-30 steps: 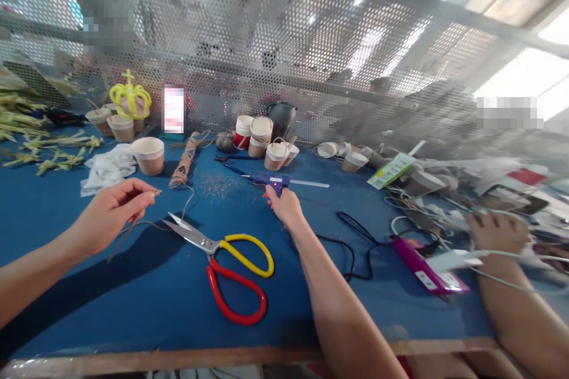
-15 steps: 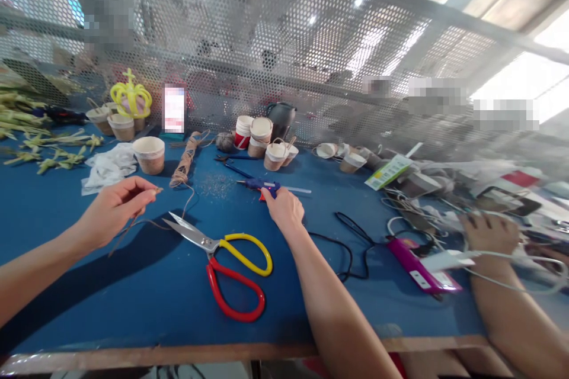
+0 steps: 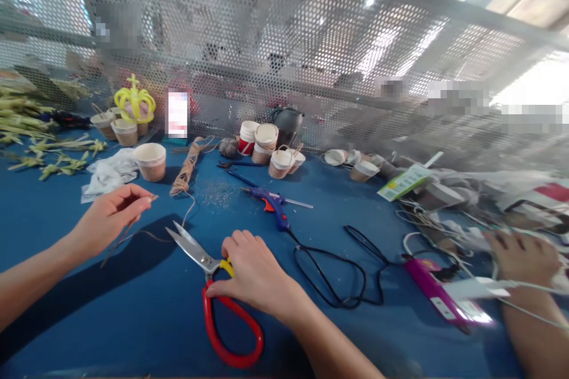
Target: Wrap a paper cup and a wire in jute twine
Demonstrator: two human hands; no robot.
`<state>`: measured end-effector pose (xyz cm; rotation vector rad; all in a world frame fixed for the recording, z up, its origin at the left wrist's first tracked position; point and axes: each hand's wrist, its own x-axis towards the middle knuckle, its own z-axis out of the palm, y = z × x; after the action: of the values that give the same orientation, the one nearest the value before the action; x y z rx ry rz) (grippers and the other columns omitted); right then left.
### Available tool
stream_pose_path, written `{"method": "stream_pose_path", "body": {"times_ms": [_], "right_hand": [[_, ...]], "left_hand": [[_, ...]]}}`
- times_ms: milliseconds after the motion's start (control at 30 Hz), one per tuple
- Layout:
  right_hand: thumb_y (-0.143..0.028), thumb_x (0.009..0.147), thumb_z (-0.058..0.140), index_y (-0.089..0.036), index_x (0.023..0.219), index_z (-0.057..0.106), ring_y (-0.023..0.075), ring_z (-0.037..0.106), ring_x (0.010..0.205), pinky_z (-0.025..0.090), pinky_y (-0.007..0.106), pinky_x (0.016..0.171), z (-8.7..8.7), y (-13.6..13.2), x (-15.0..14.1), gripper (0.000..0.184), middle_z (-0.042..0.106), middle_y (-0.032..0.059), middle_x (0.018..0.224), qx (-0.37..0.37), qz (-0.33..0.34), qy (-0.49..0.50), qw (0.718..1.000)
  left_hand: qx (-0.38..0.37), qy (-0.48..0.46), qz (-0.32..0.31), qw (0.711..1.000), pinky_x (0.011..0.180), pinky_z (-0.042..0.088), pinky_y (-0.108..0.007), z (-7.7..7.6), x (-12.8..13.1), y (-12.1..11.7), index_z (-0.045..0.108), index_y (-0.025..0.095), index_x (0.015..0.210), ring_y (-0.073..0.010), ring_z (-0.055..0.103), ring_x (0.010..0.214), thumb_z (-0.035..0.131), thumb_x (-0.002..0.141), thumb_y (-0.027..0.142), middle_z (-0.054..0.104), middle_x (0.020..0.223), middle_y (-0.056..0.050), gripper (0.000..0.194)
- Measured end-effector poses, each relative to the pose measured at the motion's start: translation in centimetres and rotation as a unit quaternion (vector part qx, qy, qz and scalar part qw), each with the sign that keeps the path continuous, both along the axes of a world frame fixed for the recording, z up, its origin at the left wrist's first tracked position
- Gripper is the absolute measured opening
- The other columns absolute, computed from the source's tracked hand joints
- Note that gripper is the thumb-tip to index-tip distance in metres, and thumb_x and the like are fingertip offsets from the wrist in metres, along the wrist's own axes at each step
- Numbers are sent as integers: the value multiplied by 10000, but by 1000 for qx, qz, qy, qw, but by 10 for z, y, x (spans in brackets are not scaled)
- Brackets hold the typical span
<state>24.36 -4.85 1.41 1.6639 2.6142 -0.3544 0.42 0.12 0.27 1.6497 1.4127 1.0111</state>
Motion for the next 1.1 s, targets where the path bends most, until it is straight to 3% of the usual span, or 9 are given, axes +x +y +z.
{"method": "stream_pose_path", "body": {"times_ms": [200,367,533,700,800,900,1000,1100], "right_hand": [[-616,569,604,-169,722,527,183,476,733,328,264,604,-7,8,-1,479,528,34,785,-20,4,16,1000],[-526,659,593,-172,664,500,108,418,526,215,216,469,-10,8,-11,365,505,-15,595,-107,-31,37,993],[-496,671,602,-182,676,461,88,411,551,226,196,475,5,6,-8,345,477,-48,588,-134,7,112,985],[-454,665,615,-178,598,387,68,325,493,208,197,456,28,12,24,365,385,-75,520,-157,-10,90,983],[-413,662,611,-177,588,376,66,290,488,212,192,449,26,17,52,341,340,-79,515,-165,-60,82,981],[-384,660,597,-175,587,407,75,340,501,237,191,455,15,19,74,292,386,-65,534,-173,-111,65,976],[-445,723,508,-176,566,447,103,420,509,263,208,458,11,21,85,317,482,-26,542,-147,-149,25,977],[-500,789,389,-184,598,488,146,497,535,295,237,486,12,34,88,382,562,17,579,-36,-216,-41,975]], "left_hand": [[-8,0,4,1000,446,310,-187,0,-1,0,542,165,792,-86,383,483,488,733,371,459,560,37,221],[-7,-7,3,1000,453,311,-192,2,-1,-1,538,169,790,-95,397,495,494,728,368,469,562,34,214],[7,-15,0,1000,462,320,-192,3,-4,-1,533,172,787,-95,403,499,490,741,368,462,561,37,206],[0,-23,-1,1000,442,298,-184,0,-7,1,526,180,804,-86,379,472,484,754,376,435,540,48,207],[1,-22,-1,1000,460,314,-185,-1,-7,2,533,175,805,-90,393,497,492,749,371,447,557,41,208],[-5,-12,0,1000,456,314,-186,-1,-7,2,538,177,812,-93,388,498,491,746,384,447,556,41,222],[-18,1,3,1000,438,303,-189,-1,-6,1,536,186,808,-94,372,475,485,744,410,433,537,48,239],[-17,17,7,1000,451,321,-194,-2,-5,2,543,191,800,-101,387,482,491,735,423,443,537,44,247]]}}
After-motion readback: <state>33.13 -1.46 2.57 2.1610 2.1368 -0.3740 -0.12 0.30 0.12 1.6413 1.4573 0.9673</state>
